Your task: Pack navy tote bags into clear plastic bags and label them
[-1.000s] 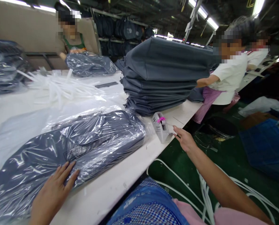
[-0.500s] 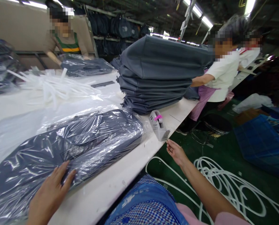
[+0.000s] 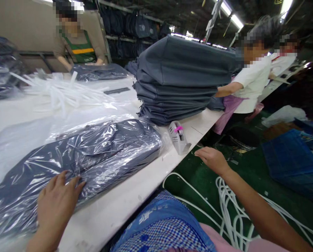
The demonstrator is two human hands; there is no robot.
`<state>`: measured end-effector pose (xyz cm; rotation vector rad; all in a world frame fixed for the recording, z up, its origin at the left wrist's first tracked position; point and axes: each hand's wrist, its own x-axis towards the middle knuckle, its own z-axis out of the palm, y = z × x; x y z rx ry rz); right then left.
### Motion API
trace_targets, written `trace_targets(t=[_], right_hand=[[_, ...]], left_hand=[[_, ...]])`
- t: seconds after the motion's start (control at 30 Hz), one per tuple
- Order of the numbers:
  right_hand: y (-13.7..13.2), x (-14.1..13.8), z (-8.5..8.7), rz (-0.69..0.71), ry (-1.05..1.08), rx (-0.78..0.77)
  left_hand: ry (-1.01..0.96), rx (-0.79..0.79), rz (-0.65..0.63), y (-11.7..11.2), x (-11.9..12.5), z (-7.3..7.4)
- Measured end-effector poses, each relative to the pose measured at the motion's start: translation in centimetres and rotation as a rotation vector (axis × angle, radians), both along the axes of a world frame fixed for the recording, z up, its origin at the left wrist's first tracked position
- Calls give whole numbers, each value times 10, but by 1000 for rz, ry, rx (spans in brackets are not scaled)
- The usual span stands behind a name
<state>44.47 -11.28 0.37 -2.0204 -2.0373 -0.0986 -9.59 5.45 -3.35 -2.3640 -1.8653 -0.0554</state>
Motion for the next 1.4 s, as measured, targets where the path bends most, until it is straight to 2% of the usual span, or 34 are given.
trace_targets(t=[0.07, 0.13, 0.27, 0.37, 0.47, 0.53, 0.63, 0.8, 0.97, 1.2, 1.4], right_hand=[[19, -14, 30, 198, -172, -3], [45, -36, 53, 374, -231, 17], [105, -98, 78, 712, -164, 72], [155, -157, 85, 967, -24, 25], [198, -226, 88, 1162, 115, -139], [221, -274, 86, 1255, 161, -254], [251, -339, 73, 1371, 168, -405], [288, -420, 42, 1441, 128, -596], [305, -465, 21, 1462, 44, -667], [319, -501, 5, 1437, -306, -419], [331, -505, -4, 1404, -290, -459]], left_hand=[[137, -12, 45, -1, 7, 4], [167, -90, 68, -4, 13, 6], [24, -160, 188, -16, 24, 10], [-102, -164, 283, -25, 34, 9], [-214, -98, 253, -37, 44, 0], [-261, -33, 244, -45, 50, -9], [-313, 30, 257, -52, 53, -21], [-404, 42, 258, -51, 49, -22], [-453, 1, 252, -49, 43, -16], [-465, -36, 244, -54, 41, -24], [-472, -41, 237, -56, 41, -27]])
